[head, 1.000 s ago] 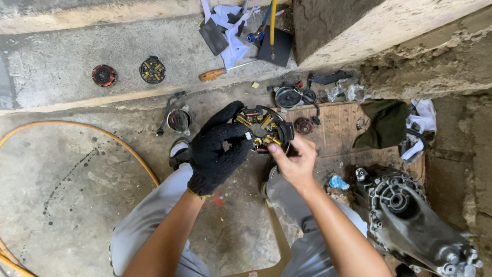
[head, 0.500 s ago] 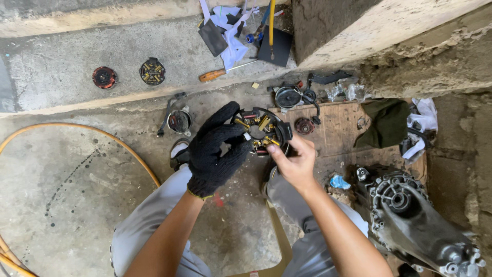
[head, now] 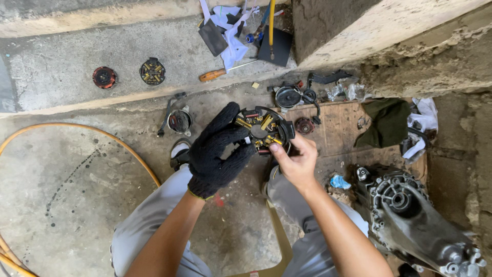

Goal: The person sits on a low stool and uses a sanding block to smooth the surface of a clutch friction plate. They hold the plate in one hand and rub the sanding block against it, then flip the plate to work on the other side.

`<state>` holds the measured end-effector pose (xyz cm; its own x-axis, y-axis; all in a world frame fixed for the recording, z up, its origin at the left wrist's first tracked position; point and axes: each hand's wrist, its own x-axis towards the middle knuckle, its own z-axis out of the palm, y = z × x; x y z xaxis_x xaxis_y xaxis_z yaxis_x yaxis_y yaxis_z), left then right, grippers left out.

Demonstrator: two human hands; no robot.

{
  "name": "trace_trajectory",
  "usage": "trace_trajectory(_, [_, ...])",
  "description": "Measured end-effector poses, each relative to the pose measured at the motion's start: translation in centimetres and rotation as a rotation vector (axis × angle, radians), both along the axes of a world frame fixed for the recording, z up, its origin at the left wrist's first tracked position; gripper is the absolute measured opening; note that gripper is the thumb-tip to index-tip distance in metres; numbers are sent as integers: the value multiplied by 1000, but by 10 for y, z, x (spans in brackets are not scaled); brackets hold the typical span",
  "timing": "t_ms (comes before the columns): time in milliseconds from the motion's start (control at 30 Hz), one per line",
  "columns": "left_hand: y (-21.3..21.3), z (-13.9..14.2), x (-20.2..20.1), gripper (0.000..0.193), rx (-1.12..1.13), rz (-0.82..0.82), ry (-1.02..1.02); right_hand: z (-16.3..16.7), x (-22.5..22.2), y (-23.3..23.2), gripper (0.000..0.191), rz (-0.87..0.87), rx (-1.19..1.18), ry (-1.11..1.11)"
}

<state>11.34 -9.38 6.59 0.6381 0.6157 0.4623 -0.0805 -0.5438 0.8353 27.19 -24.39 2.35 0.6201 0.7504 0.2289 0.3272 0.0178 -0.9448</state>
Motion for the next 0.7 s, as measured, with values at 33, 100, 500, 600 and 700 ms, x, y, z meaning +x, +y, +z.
trace_trajectory(33, [-1,1,-1,39,-3,5,19,-1,0,0,23,-4,0,-3])
trace_trajectory(100, [-2,3,-1,38,7,15,53,-1,1,-1,23,-4,0,1])
trace_trajectory(500, [0,6,-1,35,16,14,73,-1,1,-3,20,17,20,26])
trace_trajectory(600, [1,7,0,33,-61,-22,32,-4,2,-6,21,-6,0,160])
trace_trajectory(700, [1,9,2,30,-151,-74,-28,-5,3,-8,21,24,23,322])
